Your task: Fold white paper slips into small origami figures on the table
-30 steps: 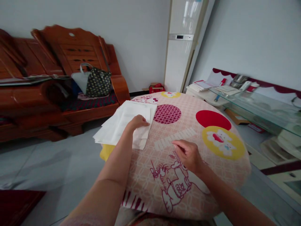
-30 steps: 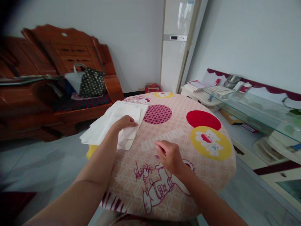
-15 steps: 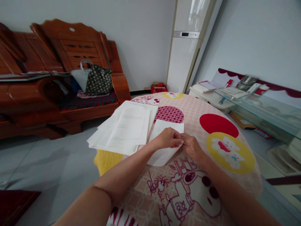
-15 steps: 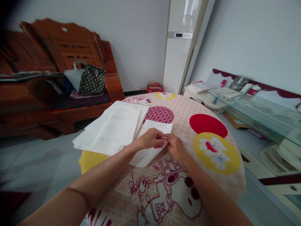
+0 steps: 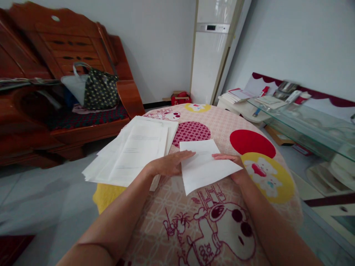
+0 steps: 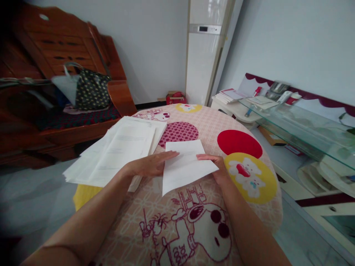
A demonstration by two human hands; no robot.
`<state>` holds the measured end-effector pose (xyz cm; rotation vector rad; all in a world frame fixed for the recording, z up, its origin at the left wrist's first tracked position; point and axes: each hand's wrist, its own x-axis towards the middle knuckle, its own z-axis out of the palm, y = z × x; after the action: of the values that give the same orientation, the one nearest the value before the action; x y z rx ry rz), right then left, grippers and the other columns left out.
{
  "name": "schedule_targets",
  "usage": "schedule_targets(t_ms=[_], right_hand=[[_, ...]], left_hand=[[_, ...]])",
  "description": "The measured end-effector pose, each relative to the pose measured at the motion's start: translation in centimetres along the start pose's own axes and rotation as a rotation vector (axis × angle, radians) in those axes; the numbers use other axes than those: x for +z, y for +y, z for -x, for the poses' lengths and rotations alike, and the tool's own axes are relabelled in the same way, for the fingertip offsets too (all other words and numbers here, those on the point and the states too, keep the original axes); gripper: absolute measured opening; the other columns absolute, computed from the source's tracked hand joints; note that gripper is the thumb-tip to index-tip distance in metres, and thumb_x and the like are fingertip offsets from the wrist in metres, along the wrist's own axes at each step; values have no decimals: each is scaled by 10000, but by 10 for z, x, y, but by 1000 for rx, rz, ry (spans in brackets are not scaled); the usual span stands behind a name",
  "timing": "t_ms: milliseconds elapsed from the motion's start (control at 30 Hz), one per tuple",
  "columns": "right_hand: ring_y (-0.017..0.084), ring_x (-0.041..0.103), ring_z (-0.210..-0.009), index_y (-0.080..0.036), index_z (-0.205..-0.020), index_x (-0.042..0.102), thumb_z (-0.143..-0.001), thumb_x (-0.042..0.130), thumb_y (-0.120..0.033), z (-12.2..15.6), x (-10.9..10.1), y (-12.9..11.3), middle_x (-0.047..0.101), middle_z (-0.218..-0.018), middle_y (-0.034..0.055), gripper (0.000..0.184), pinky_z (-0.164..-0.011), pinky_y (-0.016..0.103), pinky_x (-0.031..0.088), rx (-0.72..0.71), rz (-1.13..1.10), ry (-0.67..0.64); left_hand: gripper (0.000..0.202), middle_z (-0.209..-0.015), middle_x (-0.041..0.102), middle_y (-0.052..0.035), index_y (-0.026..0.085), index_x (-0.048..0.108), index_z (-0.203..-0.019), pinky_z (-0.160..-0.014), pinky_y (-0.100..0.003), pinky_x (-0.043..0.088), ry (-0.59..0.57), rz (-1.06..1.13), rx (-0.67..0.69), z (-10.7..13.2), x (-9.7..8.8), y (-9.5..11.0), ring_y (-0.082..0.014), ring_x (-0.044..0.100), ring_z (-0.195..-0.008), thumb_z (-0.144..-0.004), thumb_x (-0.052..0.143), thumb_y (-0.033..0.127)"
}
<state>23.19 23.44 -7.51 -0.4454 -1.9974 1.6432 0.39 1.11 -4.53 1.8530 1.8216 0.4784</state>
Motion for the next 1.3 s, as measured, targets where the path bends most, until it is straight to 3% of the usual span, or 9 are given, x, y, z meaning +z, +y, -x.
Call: schedule_targets(t_ms=[133,267,467,633,733,833,1000,1133,1300], right_hand=[[310,739,-996,-240,-928,840,-747,788,-479,2,2,6,796,-1057,90,304,-917,448,572,85,-61,106],[303,727,-1032,-232,-960,835,-789,748,-430,1,0,8,794,-1072,86,276,-970,450,546,29,76,35],[304,721,-1033,-220,-957,827,-700,801,-334,3,-12,-13,780,-1109,118,282,-906,425,563,-101,342,-99],[229,698,-711,-187,-750,797,-720,748,-354,9,-22,-24,773,-767,81,176,-633,313,531,114,397,-226],[144,532,-460,-171,-606,725,-706,717,-369,10,-23,-24,650,-514,37,222,-467,258,396,274,378,-268],[107,452,-411,-159,-590,697,-699,705,-392,10,-19,-22,622,-488,35,257,-433,240,317,331,352,-273],[108,423,-402,-143,-685,709,-708,661,-415,5,-2,-14,562,-459,6,278,-427,242,303,318,353,-73],[135,468,-466,-101,-1188,721,-681,669,-390,-3,11,-5,630,-588,-10,586,-470,263,362,209,387,112],[170,554,-564,-162,-1329,686,-707,675,-330,-8,15,-1,647,-606,-19,645,-591,295,426,100,627,193]], left_hand=[[1050,-1679,230,-114,246,177,-1621,-1256,-495,255,22,-51,8,-1,2,6,-316,241,-1542,-756,772,237],[579,-1542,500,-102,238,452,-1504,-1186,-449,389,259,3,29,-9,5,13,-233,487,-1414,-940,566,180],[339,-1347,678,-78,224,630,-1317,-1101,-388,466,186,109,92,-10,7,14,-200,628,-1247,-1003,506,198],[248,-1143,753,-76,190,697,-1135,-1008,-342,495,123,207,102,-6,-2,26,-207,663,-1130,-994,497,230],[259,-834,735,-41,164,694,-916,-830,-273,521,97,287,43,-2,-6,33,-196,670,-936,-979,512,337],[308,-677,650,-15,165,648,-776,-675,-233,482,84,331,-37,-4,-3,30,-168,618,-765,-937,540,404],[374,-555,541,-3,156,588,-637,-551,-239,411,223,313,-341,-17,9,9,-146,532,-595,-883,552,436],[208,-714,657,-24,131,686,-932,-644,-258,466,335,303,-387,-22,11,1,-175,613,-721,-832,607,296],[603,-720,659,7,102,499,-1397,-721,-289,490,469,164,-541,-22,12,6,-186,643,-722,-816,641,178]])
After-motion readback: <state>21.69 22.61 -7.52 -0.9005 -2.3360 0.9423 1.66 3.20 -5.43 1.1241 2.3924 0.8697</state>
